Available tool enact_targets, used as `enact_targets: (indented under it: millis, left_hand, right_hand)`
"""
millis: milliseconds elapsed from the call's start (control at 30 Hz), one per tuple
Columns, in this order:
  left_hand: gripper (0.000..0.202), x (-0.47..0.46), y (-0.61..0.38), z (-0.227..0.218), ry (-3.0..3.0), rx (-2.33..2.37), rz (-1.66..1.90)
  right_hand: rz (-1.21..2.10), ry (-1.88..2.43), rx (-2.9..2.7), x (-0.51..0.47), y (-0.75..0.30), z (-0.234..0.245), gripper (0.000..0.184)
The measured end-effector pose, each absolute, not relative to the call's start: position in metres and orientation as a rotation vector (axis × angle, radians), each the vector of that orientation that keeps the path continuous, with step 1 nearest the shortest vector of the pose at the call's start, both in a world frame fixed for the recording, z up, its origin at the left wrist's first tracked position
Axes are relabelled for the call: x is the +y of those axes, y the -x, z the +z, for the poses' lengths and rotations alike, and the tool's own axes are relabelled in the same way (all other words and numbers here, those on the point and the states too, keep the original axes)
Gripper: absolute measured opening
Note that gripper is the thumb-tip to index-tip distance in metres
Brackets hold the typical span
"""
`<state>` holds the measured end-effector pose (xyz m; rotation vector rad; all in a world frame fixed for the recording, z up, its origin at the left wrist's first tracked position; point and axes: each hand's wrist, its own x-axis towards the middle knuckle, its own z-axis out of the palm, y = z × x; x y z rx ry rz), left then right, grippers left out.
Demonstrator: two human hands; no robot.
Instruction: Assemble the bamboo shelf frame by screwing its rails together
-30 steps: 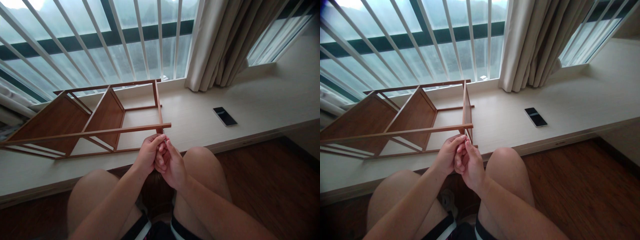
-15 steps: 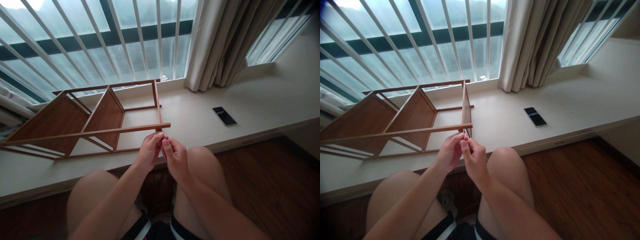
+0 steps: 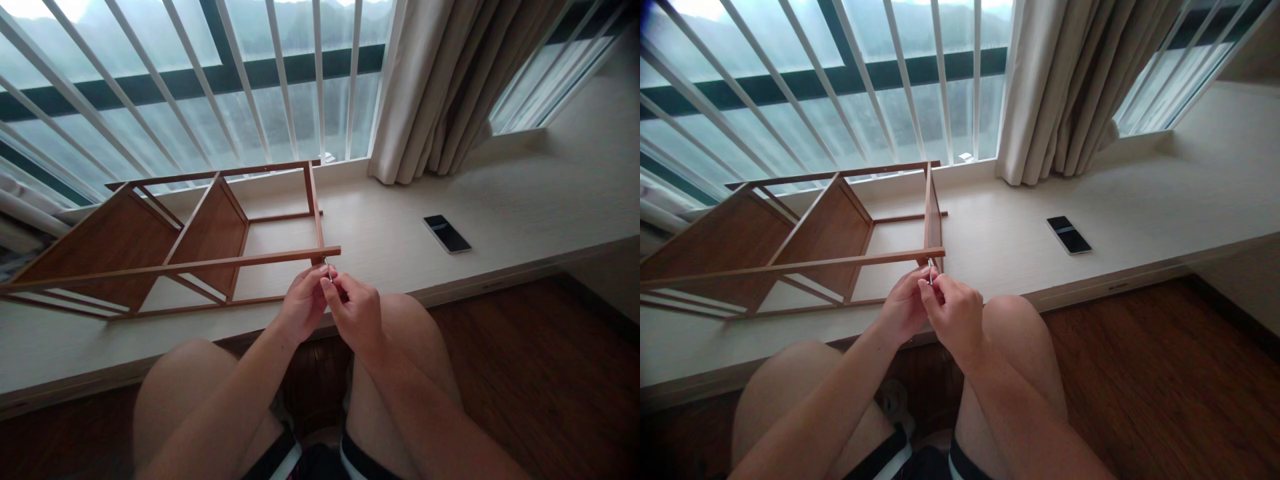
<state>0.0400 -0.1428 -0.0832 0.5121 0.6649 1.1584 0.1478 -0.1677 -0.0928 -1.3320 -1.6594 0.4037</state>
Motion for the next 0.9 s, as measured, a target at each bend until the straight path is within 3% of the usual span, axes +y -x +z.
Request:
enact_targets:
  millis: [900]
  left_hand:
    - [0.015,-0.1406,-0.0394,-0.0864,-0.431,0.675,1.174]
  right_hand:
    - [0.354,1.308,-1.682,-0.1647,-0.1466,-0.0897,0.036]
